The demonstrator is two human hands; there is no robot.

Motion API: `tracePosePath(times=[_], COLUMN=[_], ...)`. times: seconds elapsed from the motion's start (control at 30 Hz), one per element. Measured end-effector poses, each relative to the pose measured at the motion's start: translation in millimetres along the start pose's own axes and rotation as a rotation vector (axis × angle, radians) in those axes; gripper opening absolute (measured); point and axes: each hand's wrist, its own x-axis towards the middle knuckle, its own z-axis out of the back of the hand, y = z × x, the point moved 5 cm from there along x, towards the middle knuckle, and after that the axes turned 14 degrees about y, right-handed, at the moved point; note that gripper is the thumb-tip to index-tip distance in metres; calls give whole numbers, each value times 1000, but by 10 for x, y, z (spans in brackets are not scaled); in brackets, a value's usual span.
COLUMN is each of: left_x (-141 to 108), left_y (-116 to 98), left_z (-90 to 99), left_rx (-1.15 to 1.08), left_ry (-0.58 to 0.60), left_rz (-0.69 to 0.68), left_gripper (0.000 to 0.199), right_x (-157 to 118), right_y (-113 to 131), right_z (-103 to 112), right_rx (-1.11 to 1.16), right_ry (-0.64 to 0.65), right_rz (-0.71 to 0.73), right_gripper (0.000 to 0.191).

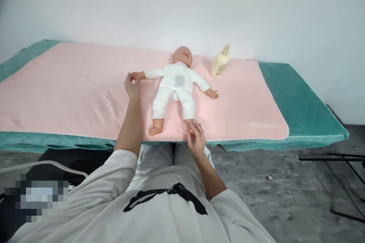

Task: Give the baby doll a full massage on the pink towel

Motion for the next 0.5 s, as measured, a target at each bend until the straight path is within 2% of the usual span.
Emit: tracePosePath(times=[0.1, 0.2, 0.33, 0.5], left_x=[-73, -161, -312, -434], left_y=[-158, -411, -694, -857], left_z=[-1, -60, -149, -298], left_rx=[-97, -118, -24, 109], left_ry=[-87, -58, -17, 67], left_rz=[20, -115, -296, -413], left_gripper=[55, 59, 53, 44], right_x=[134, 286, 495, 743], right_y=[28, 36, 29, 32], right_z=[116, 200, 244, 235], right_rx=[-10, -9, 2, 5], right_ry=[-37, -54, -64, -113], right_rz=[15, 27, 41, 62], right_gripper=[53, 55, 55, 57])
